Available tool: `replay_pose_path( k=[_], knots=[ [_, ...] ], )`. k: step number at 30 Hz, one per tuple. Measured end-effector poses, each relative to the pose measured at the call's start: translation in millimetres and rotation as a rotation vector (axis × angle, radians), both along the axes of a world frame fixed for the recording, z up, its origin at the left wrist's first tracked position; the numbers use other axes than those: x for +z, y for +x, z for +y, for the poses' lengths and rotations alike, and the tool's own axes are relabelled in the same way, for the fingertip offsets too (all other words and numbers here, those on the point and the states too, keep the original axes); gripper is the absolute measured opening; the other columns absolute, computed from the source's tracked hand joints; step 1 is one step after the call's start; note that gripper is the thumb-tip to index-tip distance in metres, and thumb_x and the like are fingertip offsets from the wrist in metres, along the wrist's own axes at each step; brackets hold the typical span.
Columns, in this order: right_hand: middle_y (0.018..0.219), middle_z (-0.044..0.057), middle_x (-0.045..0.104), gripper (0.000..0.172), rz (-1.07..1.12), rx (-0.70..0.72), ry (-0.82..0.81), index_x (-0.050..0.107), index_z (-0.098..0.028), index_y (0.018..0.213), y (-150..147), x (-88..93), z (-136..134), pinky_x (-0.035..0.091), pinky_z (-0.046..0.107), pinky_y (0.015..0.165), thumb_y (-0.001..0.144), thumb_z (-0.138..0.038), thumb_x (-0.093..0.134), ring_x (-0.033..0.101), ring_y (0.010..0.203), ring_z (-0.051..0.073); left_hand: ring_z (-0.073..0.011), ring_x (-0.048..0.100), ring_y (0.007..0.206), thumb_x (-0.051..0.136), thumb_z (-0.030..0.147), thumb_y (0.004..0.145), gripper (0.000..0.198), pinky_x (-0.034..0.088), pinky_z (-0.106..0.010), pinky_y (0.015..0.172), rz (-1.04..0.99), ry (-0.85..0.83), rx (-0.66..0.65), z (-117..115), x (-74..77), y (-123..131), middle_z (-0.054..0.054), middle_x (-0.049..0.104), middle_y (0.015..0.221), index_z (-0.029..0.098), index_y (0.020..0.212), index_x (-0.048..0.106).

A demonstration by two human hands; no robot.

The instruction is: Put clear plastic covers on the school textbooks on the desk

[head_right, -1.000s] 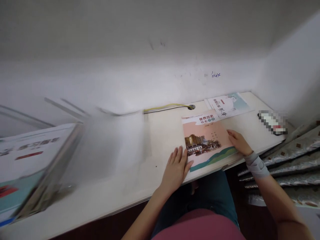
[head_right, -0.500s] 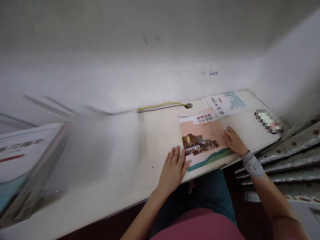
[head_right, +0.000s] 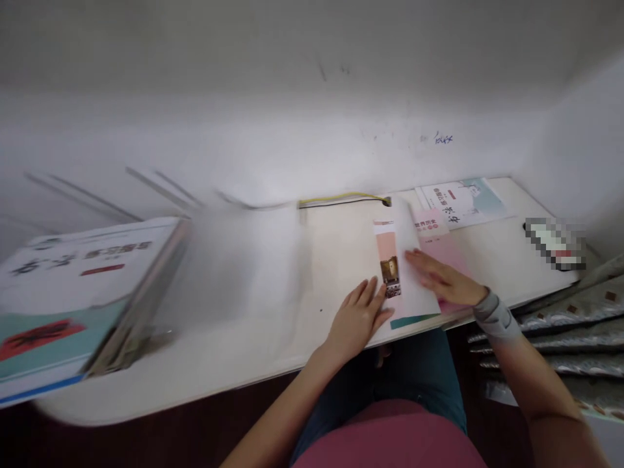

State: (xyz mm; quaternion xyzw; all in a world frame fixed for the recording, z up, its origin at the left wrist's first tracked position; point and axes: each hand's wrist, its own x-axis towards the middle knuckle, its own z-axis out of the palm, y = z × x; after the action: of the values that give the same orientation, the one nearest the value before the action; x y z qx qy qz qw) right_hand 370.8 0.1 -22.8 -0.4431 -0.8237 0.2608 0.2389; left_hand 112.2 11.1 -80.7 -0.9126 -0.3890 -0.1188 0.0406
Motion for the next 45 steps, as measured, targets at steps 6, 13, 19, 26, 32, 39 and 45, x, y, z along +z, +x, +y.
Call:
replay_pose_path(
  k=[6, 13, 19, 26, 32, 39, 45],
  knots=[
    [0.146, 0.011, 0.037, 0.050, -0.439, 0.075, 0.302, 0.042, -0.019, 0.137, -77, -11.6, 16, 0.022, 0.052, 0.110, 0.090, -0.039, 0.045, 0.021, 0.139, 0.027, -0.0343, 0.029, 0.135, 0.043, 0.049, 0.089, 0.058, 0.028, -0.057, 0.105, 0.081, -0.012, 0.158, 24, 7.8, -52, -0.016, 0.037, 0.144, 0.017, 0.138, 0.041],
    [0.139, 0.015, 0.046, 0.046, -0.595, 0.068, 0.392, 0.051, -0.015, 0.128, -104, -29.0, 17, 0.024, 0.053, 0.108, 0.090, -0.041, 0.047, 0.035, 0.132, 0.030, -0.0306, 0.035, 0.132, 0.026, 0.052, 0.093, 0.061, 0.027, -0.054, 0.106, -0.003, -0.089, 0.191, 31, 1.0, -81, -0.015, 0.048, 0.137, 0.013, 0.138, 0.038],
    [0.138, 0.015, 0.048, 0.047, -0.638, 0.042, 0.392, 0.050, -0.014, 0.129, -124, -36.6, 21, 0.024, 0.053, 0.107, 0.090, -0.040, 0.047, 0.041, 0.128, 0.029, -0.0267, 0.052, 0.116, 0.021, 0.048, 0.095, 0.060, 0.033, -0.050, 0.103, -0.151, -0.030, 0.264, 30, 0.3, -82, -0.018, 0.060, 0.119, 0.009, 0.138, 0.035],
    [0.138, 0.016, 0.046, 0.050, -0.644, 0.043, 0.382, 0.047, -0.012, 0.131, -134, -39.5, 19, 0.025, 0.053, 0.107, 0.091, -0.041, 0.045, 0.041, 0.128, 0.029, -0.0243, 0.058, 0.103, 0.022, 0.049, 0.094, 0.063, 0.037, -0.045, 0.100, -0.230, -0.028, 0.319, 32, -1.4, -84, -0.016, 0.062, 0.109, 0.006, 0.140, 0.029],
    [0.137, 0.021, 0.046, 0.052, -0.599, 0.057, 0.401, 0.046, -0.009, 0.131, -149, -42.2, 6, 0.028, 0.053, 0.107, 0.090, -0.041, 0.046, 0.042, 0.128, 0.030, -0.0296, 0.044, 0.125, 0.027, 0.048, 0.093, 0.061, 0.030, -0.053, 0.105, -0.216, -0.023, 0.349, 25, 7.2, -76, -0.022, 0.049, 0.133, 0.006, 0.137, 0.035],
    [0.133, 0.024, 0.049, 0.043, -0.594, 0.124, 0.384, 0.048, 0.003, 0.128, -154, -39.5, 2, 0.038, 0.040, 0.104, 0.090, -0.016, 0.038, 0.047, 0.125, 0.027, -0.0250, 0.042, 0.129, 0.030, 0.026, 0.095, 0.042, 0.028, -0.052, 0.108, -0.166, -0.066, 0.190, -23, 10.4, -58, -0.013, 0.054, 0.132, 0.013, 0.131, 0.048],
    [0.132, 0.019, 0.052, 0.040, -0.548, 0.350, 0.295, 0.054, -0.005, 0.124, -135, -24.0, 18, 0.040, 0.039, 0.102, 0.087, -0.014, 0.040, 0.049, 0.122, 0.024, -0.0319, 0.036, 0.132, 0.040, 0.033, 0.093, 0.043, 0.035, -0.054, 0.103, -0.194, -0.040, 0.188, -41, -0.4, -62, -0.018, 0.043, 0.140, 0.012, 0.128, 0.051]
  ],
)
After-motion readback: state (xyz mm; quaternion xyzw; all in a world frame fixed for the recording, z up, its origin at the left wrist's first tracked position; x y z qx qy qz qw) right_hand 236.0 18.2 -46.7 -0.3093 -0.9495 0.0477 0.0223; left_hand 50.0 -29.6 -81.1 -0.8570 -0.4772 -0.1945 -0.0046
